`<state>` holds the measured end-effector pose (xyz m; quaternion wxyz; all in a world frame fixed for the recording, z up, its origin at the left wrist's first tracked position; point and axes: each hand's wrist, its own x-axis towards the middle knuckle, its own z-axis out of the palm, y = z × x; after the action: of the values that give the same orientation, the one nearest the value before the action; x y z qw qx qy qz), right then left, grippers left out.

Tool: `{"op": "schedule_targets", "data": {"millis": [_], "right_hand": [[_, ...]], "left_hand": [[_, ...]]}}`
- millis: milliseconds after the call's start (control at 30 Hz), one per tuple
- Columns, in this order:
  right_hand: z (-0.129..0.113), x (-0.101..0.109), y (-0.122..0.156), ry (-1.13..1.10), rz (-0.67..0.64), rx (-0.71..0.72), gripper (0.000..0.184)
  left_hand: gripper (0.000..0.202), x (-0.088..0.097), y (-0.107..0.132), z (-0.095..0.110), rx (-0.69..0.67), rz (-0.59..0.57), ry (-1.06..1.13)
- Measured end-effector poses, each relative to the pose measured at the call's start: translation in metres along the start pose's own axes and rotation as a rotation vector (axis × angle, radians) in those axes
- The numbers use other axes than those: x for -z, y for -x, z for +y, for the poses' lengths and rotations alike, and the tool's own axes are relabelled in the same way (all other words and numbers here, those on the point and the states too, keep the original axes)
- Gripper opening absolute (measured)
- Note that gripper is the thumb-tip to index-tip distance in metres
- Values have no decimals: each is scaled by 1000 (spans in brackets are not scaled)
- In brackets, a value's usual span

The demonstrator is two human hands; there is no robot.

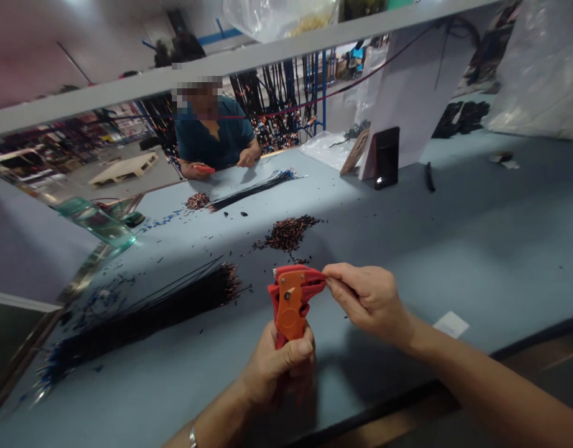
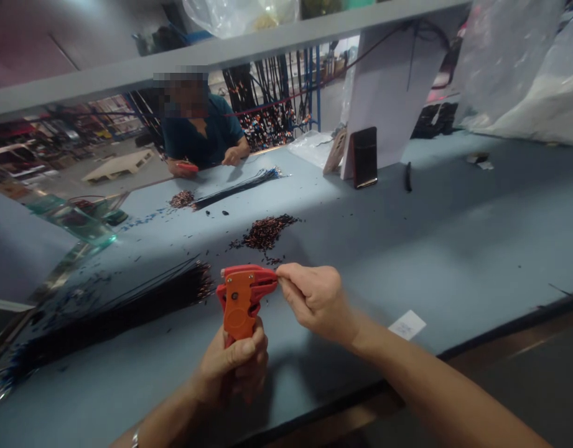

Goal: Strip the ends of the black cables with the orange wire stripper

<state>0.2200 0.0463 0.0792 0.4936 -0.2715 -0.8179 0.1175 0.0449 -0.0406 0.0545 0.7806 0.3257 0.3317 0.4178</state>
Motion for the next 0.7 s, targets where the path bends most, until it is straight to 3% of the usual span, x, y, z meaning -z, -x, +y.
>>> {"op": "schedule_targets", "data": {"millis": [167, 433, 700], "right_hand": [[2, -1, 0, -10, -12, 8, 14], [15, 1, -2, 23, 37, -69, 15], [13, -3, -1, 45, 39, -8, 10]], "left_hand": [[38, 4, -2, -3, -33, -51, 10], [22, 9, -4, 5, -288, -97, 59], [26, 10, -7, -1, -172, -96, 95]]}}
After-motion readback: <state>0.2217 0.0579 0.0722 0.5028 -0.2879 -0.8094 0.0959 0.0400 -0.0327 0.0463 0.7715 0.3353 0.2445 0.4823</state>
